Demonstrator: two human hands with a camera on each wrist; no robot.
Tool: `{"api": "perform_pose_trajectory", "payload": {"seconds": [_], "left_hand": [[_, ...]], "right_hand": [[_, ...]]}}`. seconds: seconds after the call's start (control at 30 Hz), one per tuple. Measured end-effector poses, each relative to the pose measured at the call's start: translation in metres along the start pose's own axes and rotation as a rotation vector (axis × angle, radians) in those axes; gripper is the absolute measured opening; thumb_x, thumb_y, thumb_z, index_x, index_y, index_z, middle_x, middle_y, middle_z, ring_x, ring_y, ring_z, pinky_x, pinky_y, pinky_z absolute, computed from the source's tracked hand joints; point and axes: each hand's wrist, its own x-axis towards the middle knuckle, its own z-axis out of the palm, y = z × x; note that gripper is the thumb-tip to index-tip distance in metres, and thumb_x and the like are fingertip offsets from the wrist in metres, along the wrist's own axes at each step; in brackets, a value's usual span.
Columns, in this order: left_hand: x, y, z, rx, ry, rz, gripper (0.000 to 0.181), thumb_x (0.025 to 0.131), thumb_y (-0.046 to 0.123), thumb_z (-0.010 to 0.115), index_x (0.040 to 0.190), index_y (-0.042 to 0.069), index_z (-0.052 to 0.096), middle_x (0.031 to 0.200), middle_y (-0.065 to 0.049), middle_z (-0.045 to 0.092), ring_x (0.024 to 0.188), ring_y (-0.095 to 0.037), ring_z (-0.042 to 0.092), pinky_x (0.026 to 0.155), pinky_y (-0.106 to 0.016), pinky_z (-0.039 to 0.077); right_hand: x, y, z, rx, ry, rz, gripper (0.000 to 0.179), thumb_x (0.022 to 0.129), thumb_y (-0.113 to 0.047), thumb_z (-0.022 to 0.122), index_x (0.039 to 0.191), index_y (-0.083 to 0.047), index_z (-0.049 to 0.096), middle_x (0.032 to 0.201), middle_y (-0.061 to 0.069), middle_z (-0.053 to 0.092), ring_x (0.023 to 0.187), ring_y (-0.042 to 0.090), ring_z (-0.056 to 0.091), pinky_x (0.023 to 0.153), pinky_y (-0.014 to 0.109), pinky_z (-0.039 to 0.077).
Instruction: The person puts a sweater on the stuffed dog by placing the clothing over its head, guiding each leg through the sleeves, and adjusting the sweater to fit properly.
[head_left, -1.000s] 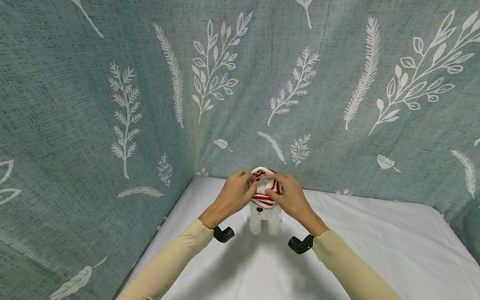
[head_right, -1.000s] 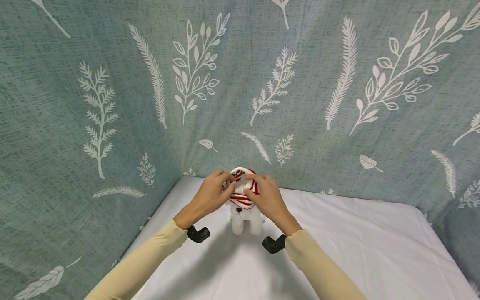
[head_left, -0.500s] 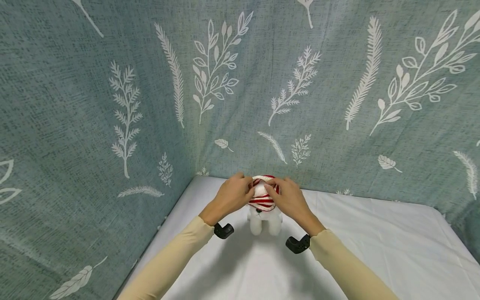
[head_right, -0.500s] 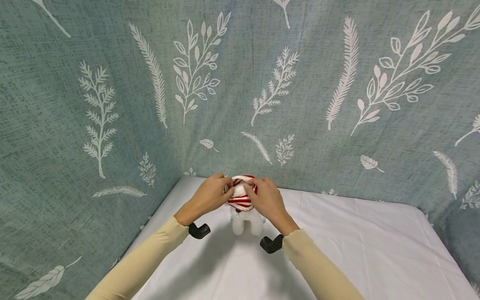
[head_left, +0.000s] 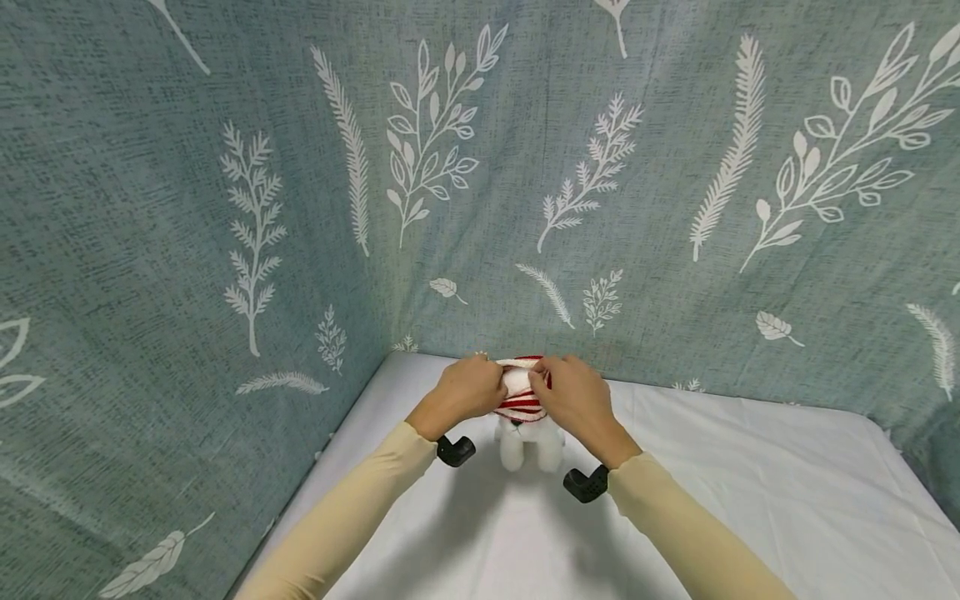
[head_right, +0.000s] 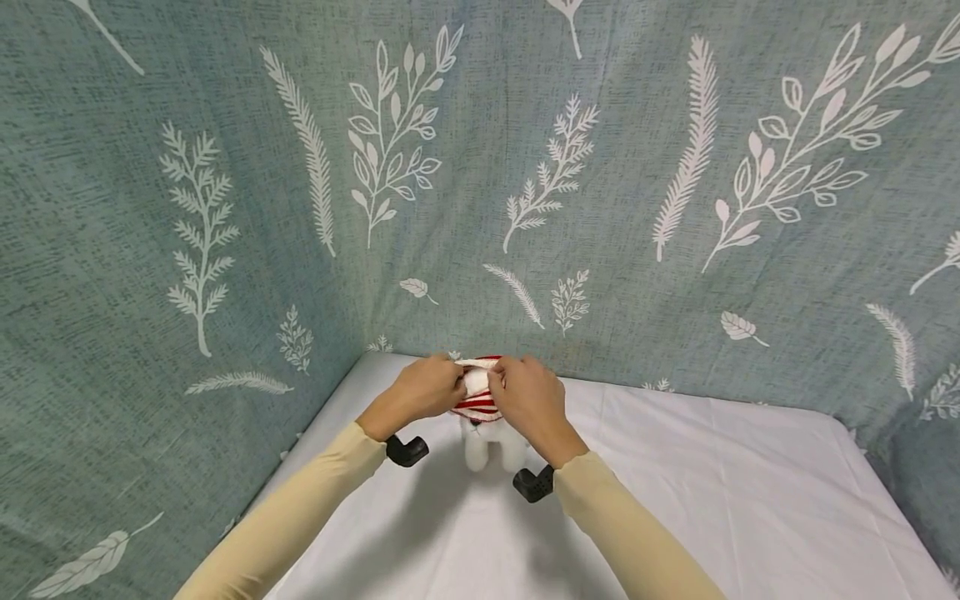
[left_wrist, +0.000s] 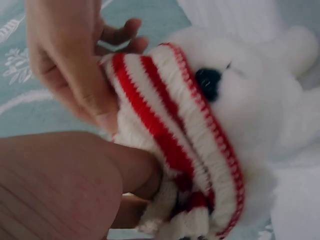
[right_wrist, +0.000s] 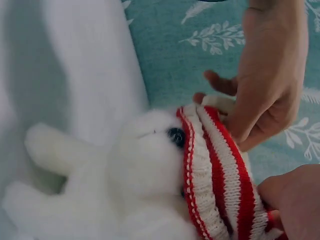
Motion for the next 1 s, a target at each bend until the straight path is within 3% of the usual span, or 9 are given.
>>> {"api": "perform_pose_trajectory", "payload": {"seconds": [0.13, 0.23, 0.43, 0.5, 0.6, 0.7, 0.77, 0.87, 1.0], "left_hand": [[0.003, -0.002, -0.005, -0.004, -0.146, -0.045, 0.036, 0.095, 0.018, 0.060, 0.060, 0.017, 0.050, 0.060, 0.000, 0.048, 0.053, -0.014, 0.043, 0.048, -0.033, 0.037], [0.006, -0.004, -0.005, -0.057, -0.247, -0.015, 0.036, 0.095, 0.018, 0.063, 0.061, 0.018, 0.048, 0.057, 0.003, 0.044, 0.051, -0.012, 0.039, 0.049, -0.030, 0.033], [0.010, -0.005, 0.002, -0.351, -0.432, 0.018, 0.014, 0.099, 0.010, 0.063, 0.085, 0.009, 0.060, 0.066, -0.003, 0.056, 0.054, -0.015, 0.051, 0.050, -0.027, 0.043], [0.009, -0.005, 0.006, -0.492, -0.442, -0.006, 0.005, 0.098, 0.007, 0.061, 0.102, 0.004, 0.062, 0.076, -0.007, 0.061, 0.057, -0.019, 0.058, 0.052, -0.031, 0.051], [0.007, -0.006, 0.013, -0.698, -0.432, -0.012, 0.027, 0.097, 0.003, 0.059, 0.124, 0.000, 0.056, 0.090, -0.012, 0.063, 0.064, -0.022, 0.063, 0.060, -0.040, 0.058], [0.006, -0.006, 0.018, -0.838, -0.404, 0.006, 0.034, 0.096, -0.001, 0.059, 0.130, -0.002, 0.056, 0.096, -0.011, 0.064, 0.069, -0.020, 0.063, 0.066, -0.042, 0.059], [0.007, -0.007, 0.020, -0.904, -0.383, 0.008, 0.034, 0.094, -0.002, 0.060, 0.128, -0.004, 0.058, 0.098, -0.010, 0.065, 0.073, -0.018, 0.063, 0.065, -0.037, 0.058], [0.008, -0.007, 0.021, -0.961, -0.360, -0.008, 0.035, 0.093, -0.004, 0.061, 0.127, -0.003, 0.063, 0.098, -0.009, 0.067, 0.075, -0.016, 0.059, 0.063, -0.029, 0.052], [0.008, -0.007, 0.021, -0.979, -0.348, -0.065, 0.036, 0.094, 0.000, 0.064, 0.130, 0.001, 0.064, 0.101, -0.008, 0.068, 0.079, -0.017, 0.059, 0.066, -0.029, 0.049]], "right_hand": [[0.000, -0.001, 0.001, -0.063, 0.003, 0.034, 0.035, 0.101, -0.029, 0.056, 0.069, -0.019, 0.065, 0.059, -0.001, 0.050, 0.054, 0.018, 0.049, 0.045, 0.034, 0.035], [0.000, -0.001, 0.001, -0.090, -0.005, 0.063, 0.045, 0.101, -0.027, 0.054, 0.056, -0.019, 0.054, 0.052, -0.002, 0.044, 0.046, 0.018, 0.045, 0.041, 0.033, 0.030], [0.002, 0.005, 0.002, -0.047, -0.071, 0.068, 0.048, 0.100, -0.024, 0.056, 0.054, -0.021, 0.045, 0.051, -0.005, 0.030, 0.046, 0.012, 0.027, 0.044, 0.029, 0.019], [0.002, 0.007, 0.002, -0.006, -0.098, 0.083, 0.045, 0.100, -0.022, 0.054, 0.056, -0.022, 0.044, 0.052, -0.005, 0.029, 0.048, 0.012, 0.024, 0.045, 0.028, 0.017], [0.002, 0.011, 0.003, 0.049, -0.143, 0.121, 0.038, 0.099, -0.021, 0.050, 0.061, -0.020, 0.046, 0.054, -0.005, 0.030, 0.050, 0.012, 0.023, 0.047, 0.028, 0.017], [0.000, 0.014, 0.001, 0.119, -0.211, 0.146, 0.030, 0.099, -0.023, 0.048, 0.076, -0.015, 0.065, 0.054, 0.000, 0.042, 0.042, 0.013, 0.037, 0.041, 0.026, 0.029], [0.001, 0.017, 0.001, 0.202, -0.250, 0.166, 0.029, 0.099, -0.024, 0.049, 0.100, -0.010, 0.075, 0.064, 0.003, 0.057, 0.043, 0.017, 0.052, 0.041, 0.029, 0.042], [0.001, 0.021, 0.000, 0.377, -0.282, 0.233, 0.039, 0.096, -0.020, 0.054, 0.127, -0.004, 0.070, 0.092, 0.013, 0.072, 0.062, 0.023, 0.067, 0.050, 0.034, 0.055], [0.002, 0.026, 0.000, 0.475, -0.280, 0.288, 0.040, 0.092, -0.010, 0.058, 0.129, -0.001, 0.069, 0.116, 0.017, 0.071, 0.088, 0.023, 0.069, 0.060, 0.035, 0.058]]}}
